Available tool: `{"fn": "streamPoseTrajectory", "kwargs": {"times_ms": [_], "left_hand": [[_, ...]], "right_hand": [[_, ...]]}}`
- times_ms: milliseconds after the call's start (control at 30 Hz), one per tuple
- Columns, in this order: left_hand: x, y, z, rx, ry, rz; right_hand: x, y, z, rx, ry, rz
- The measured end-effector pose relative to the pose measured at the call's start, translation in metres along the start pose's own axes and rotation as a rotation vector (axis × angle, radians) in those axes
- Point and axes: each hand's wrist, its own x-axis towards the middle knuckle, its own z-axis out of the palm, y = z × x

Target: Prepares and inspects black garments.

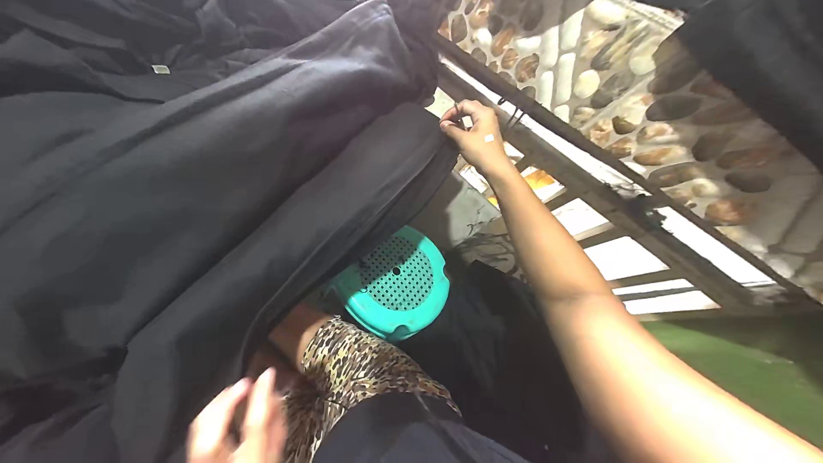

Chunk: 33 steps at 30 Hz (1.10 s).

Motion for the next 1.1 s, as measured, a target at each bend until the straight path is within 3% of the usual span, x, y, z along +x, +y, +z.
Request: {"fn": "streamPoseTrajectory", "kwargs": {"times_ms": [67,133,200,267,367,500,667,967,1100], "left_hand": [[0.041,0.023,0.049,-0.161,0.007,0.106],[0.073,0.03,0.099,-0.164,-0.021,0.2],[0.09,0.024,0.138,-0.069,-0.019,0.279],[0.098,0.019,0.156,-0.05,0.095,0.296],[0.102,0.019,0.151,-0.239,0.079,0.166],[0.103,0.015,0.123,-0.505,-0.117,-0.017],[0.102,0.016,0.112,-0.664,-0.061,-0.294],[0.101,0.019,0.114,-0.675,-0.045,-0.262],[0.099,0.016,0.112,-0.658,0.027,-0.17]], "right_hand": [[-0.004,-0.025,0.004,-0.172,0.064,0.1],[-0.018,-0.055,0.008,-0.304,0.162,0.15],[-0.048,-0.083,0.014,-0.208,0.256,0.063],[-0.094,-0.108,0.029,0.072,0.225,-0.012],[-0.157,-0.135,0.061,0.384,0.08,-0.09],[-0.175,-0.133,0.089,0.34,0.016,-0.199],[-0.175,-0.141,0.078,0.267,-0.09,-0.181],[-0.188,-0.174,0.097,-0.003,-0.047,-0.107],[-0.182,-0.164,0.095,0.042,-0.002,-0.102]]}}
